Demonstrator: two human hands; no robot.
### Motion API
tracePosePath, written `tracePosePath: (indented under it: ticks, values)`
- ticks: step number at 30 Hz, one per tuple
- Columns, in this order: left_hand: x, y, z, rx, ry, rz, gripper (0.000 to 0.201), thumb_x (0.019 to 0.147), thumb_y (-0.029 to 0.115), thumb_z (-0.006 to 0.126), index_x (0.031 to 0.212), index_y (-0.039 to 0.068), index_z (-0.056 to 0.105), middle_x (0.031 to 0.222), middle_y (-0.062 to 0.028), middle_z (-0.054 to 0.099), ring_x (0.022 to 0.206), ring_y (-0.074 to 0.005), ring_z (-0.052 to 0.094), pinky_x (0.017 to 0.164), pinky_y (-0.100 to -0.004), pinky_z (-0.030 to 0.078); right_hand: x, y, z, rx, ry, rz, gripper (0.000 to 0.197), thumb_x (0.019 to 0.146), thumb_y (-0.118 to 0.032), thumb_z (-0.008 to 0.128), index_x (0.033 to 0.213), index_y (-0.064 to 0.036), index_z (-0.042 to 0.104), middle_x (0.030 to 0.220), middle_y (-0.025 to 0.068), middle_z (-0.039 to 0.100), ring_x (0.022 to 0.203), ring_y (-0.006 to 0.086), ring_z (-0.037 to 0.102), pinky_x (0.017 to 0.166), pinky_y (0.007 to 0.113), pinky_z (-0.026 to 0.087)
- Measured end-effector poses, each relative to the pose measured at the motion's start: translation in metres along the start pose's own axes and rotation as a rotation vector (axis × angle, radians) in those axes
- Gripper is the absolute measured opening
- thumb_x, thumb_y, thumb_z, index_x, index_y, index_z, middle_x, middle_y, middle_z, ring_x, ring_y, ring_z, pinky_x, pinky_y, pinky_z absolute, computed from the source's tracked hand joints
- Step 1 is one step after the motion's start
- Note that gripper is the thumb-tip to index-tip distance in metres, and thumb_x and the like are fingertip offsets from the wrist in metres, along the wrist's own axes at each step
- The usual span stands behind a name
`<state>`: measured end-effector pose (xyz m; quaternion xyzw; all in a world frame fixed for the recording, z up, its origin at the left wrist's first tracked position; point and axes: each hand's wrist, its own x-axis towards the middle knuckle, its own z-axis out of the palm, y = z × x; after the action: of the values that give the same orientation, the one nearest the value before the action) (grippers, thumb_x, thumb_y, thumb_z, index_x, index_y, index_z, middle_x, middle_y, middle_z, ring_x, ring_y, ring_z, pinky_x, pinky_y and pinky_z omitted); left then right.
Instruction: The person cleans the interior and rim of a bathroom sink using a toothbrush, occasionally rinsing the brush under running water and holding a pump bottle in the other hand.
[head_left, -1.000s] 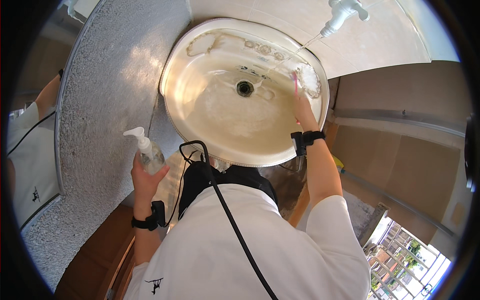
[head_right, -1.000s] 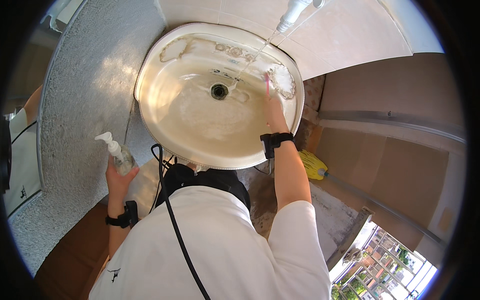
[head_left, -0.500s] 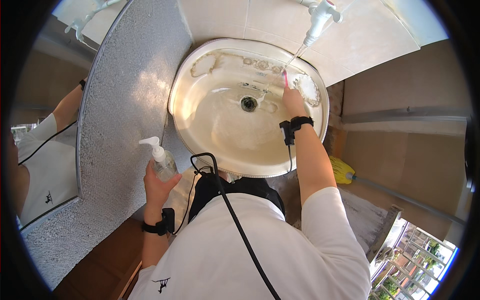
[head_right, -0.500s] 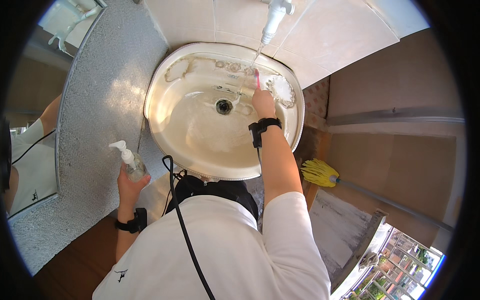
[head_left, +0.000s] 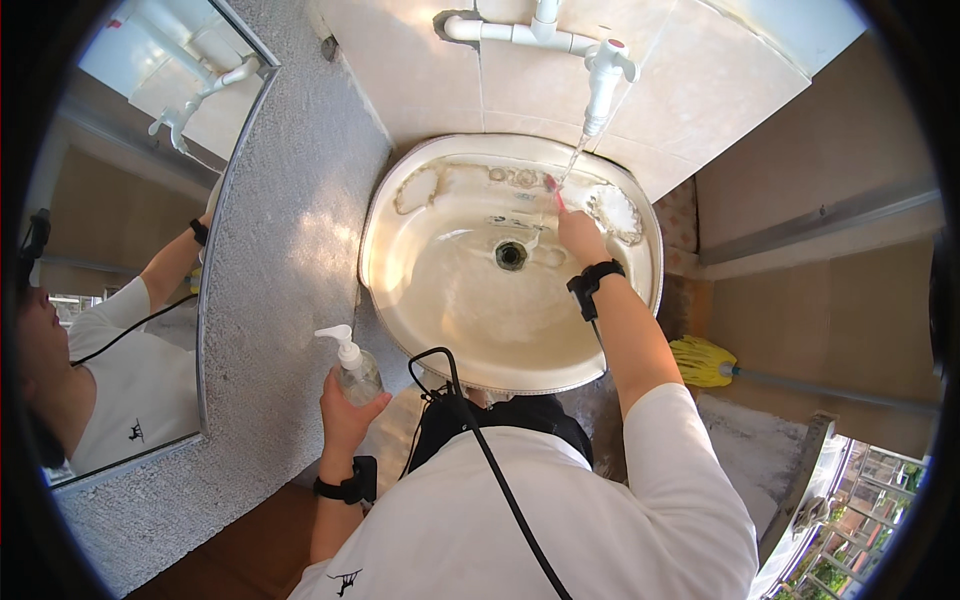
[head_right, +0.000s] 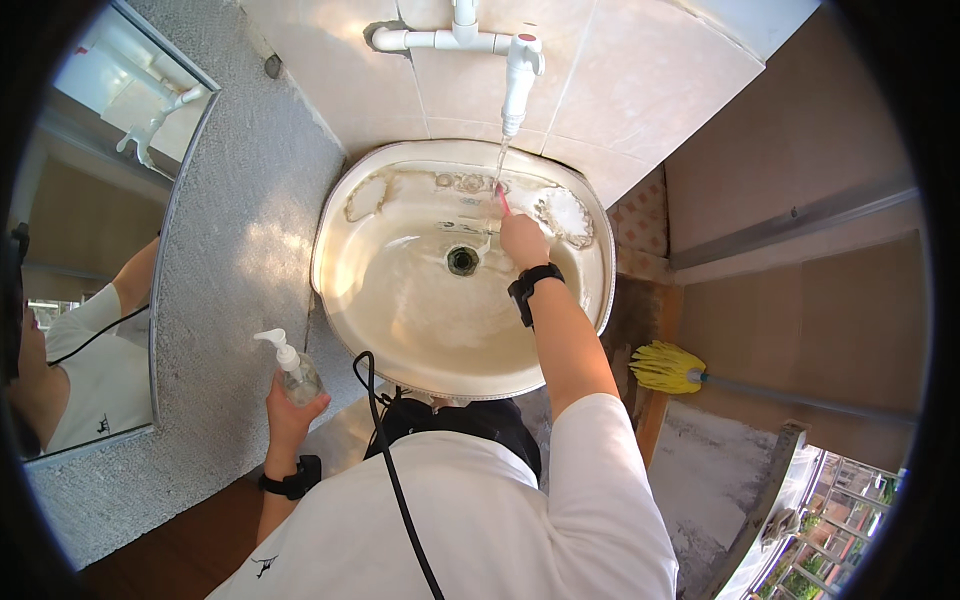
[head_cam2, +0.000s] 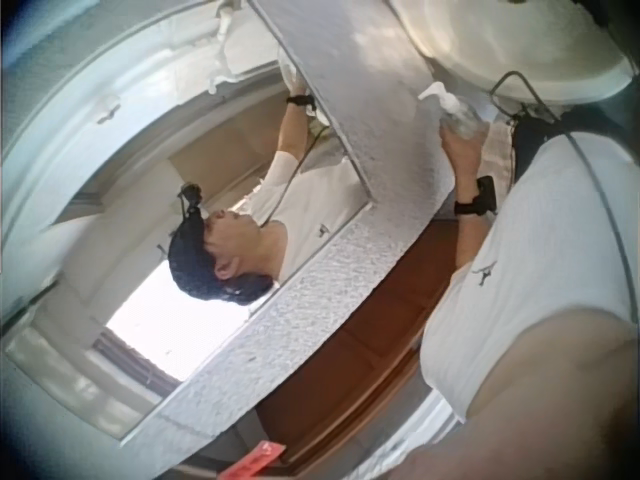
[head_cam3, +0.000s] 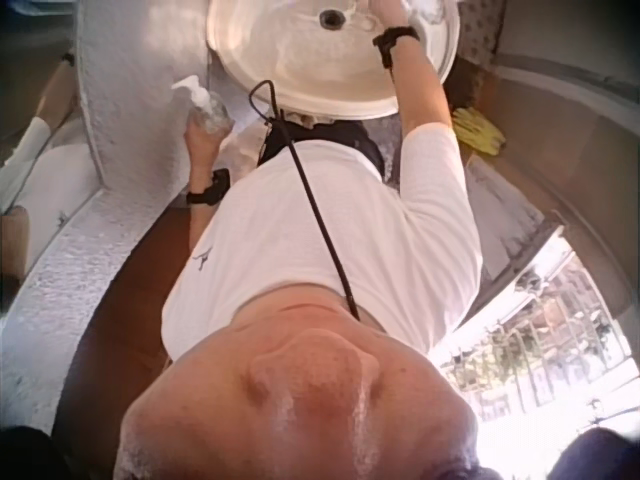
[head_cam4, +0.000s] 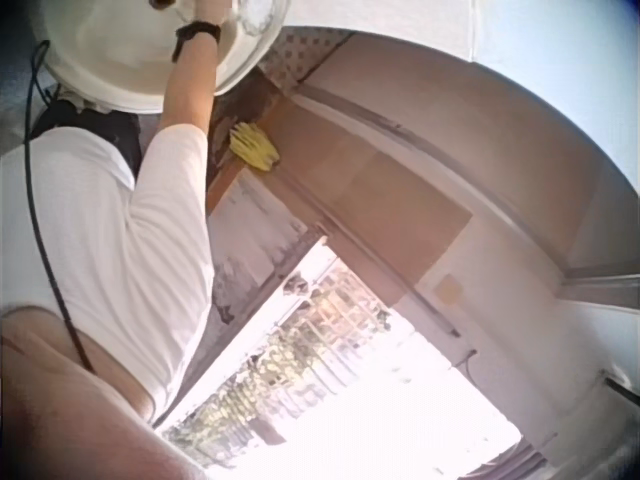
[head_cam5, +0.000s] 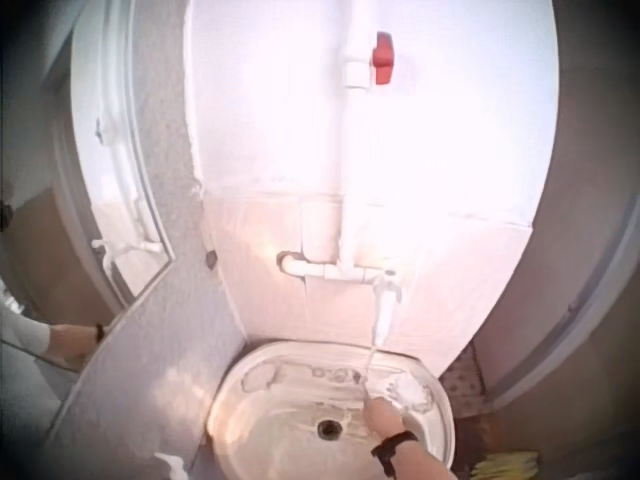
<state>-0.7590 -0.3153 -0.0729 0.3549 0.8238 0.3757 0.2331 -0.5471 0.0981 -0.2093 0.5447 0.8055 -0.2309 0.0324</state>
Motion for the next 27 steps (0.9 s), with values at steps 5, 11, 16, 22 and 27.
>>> tracePosePath:
  ticks: [5,11,16,22,27]
  values:
    - [-0.001,0.001,0.001,-0.069,0.007,-0.038,0.065,0.059,0.016,0.080,0.113,-0.002,0.048,0.100,-0.0154,0.060,0.093,-0.0251,0.058,0.082,-0.0350,0.045,-0.013,-0.019,-0.020,-0.045,-0.019,-0.054,0.028,0.086,-0.015,0.040,0.095,-0.0010,0.063,0.093,0.0225,0.062,0.093,0.0358,0.059,0.078,0.046,0.049]
    - [-0.001,0.002,0.002,-0.055,-0.006,-0.043,0.062,0.059,0.014,0.079,0.111,-0.001,0.049,0.100,-0.0147,0.060,0.092,-0.0237,0.058,0.080,-0.0347,0.046,-0.055,-0.038,-0.049,0.104,0.058,-0.116,0.044,0.092,-0.035,0.037,0.085,0.0014,0.060,0.080,0.0225,0.061,0.078,0.0402,0.058,0.072,0.048,0.046]
    - [0.003,0.009,0.000,-0.072,0.014,-0.059,0.060,0.059,0.012,0.079,0.110,-0.001,0.049,0.098,-0.0152,0.061,0.090,-0.0242,0.059,0.079,-0.0349,0.046,-0.112,-0.030,-0.142,0.018,0.197,-0.239,0.031,0.090,-0.030,0.045,0.091,-0.0025,0.059,0.069,0.0179,0.061,0.066,0.0363,0.060,0.062,0.043,0.048]
    - [0.004,-0.003,0.000,-0.084,0.016,-0.034,0.058,0.059,0.012,0.079,0.108,-0.001,0.049,0.096,-0.0151,0.061,0.089,-0.0242,0.059,0.077,-0.0351,0.047,-0.151,-0.044,-0.240,0.084,0.524,-0.444,0.023,0.090,-0.027,0.049,0.086,-0.0058,0.056,0.053,0.0140,0.053,0.051,0.0314,0.055,0.047,0.038,0.042]
    - [0.003,0.007,0.002,-0.121,0.030,-0.009,0.059,0.060,0.012,0.078,0.109,0.000,0.049,0.096,-0.0143,0.061,0.088,-0.0241,0.059,0.078,-0.0352,0.046,-0.142,-0.049,-0.240,-0.150,0.623,-0.384,0.024,0.091,-0.028,0.047,0.081,-0.0068,0.052,0.051,0.0129,0.051,0.048,0.0315,0.054,0.044,0.040,0.042]
